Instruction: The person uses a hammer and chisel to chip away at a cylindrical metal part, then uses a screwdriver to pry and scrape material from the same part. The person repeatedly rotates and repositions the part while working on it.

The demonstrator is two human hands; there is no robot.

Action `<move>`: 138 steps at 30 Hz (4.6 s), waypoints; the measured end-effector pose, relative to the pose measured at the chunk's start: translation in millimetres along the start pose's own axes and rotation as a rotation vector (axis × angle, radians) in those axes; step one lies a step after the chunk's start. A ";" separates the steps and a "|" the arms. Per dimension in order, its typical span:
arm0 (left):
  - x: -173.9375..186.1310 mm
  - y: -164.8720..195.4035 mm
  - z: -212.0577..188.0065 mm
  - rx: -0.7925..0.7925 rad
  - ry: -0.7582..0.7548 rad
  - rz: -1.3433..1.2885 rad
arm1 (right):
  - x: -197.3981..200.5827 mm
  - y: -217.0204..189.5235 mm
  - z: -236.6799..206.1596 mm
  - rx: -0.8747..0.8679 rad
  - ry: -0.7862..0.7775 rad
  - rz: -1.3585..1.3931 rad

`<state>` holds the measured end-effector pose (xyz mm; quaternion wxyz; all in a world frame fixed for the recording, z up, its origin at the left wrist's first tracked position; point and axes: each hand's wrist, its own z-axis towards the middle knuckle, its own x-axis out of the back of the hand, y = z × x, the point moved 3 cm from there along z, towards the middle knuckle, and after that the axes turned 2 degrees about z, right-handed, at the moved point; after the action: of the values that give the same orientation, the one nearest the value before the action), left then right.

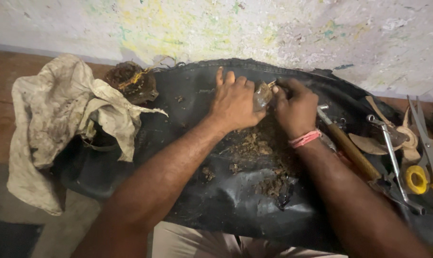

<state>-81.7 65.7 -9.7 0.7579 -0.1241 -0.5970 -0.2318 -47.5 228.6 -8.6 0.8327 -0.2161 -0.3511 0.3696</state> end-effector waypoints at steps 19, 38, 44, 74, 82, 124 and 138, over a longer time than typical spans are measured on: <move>4.7 1.6 3.1 0.022 -0.022 0.016 | 9.1 -15.7 -28.0 0.061 0.012 -0.025; 2.6 1.9 4.3 0.033 -0.078 0.013 | 9.3 -14.1 -21.4 0.141 0.005 -0.052; 1.0 2.7 3.2 0.028 -0.071 0.023 | -0.3 -4.2 -3.5 0.070 0.028 -0.034; 19.5 1.6 -17.3 -0.160 0.335 -0.100 | 46.1 15.5 -0.4 -0.049 -0.141 0.353; 23.4 15.0 -40.8 -0.428 0.383 -0.243 | 52.1 -6.0 -8.2 -0.303 -0.707 0.556; 19.1 4.6 -40.3 -0.183 0.590 -0.320 | 60.4 16.3 7.8 -0.319 -0.302 0.423; -1.6 -16.8 -13.4 -0.093 0.072 -0.374 | 42.2 -5.1 -0.4 -0.280 -0.578 0.172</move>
<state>-79.0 45.3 -16.3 0.7158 -0.0375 -0.5710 -0.4002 -24.6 257.7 12.3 0.6266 -0.2438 -0.6006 0.4327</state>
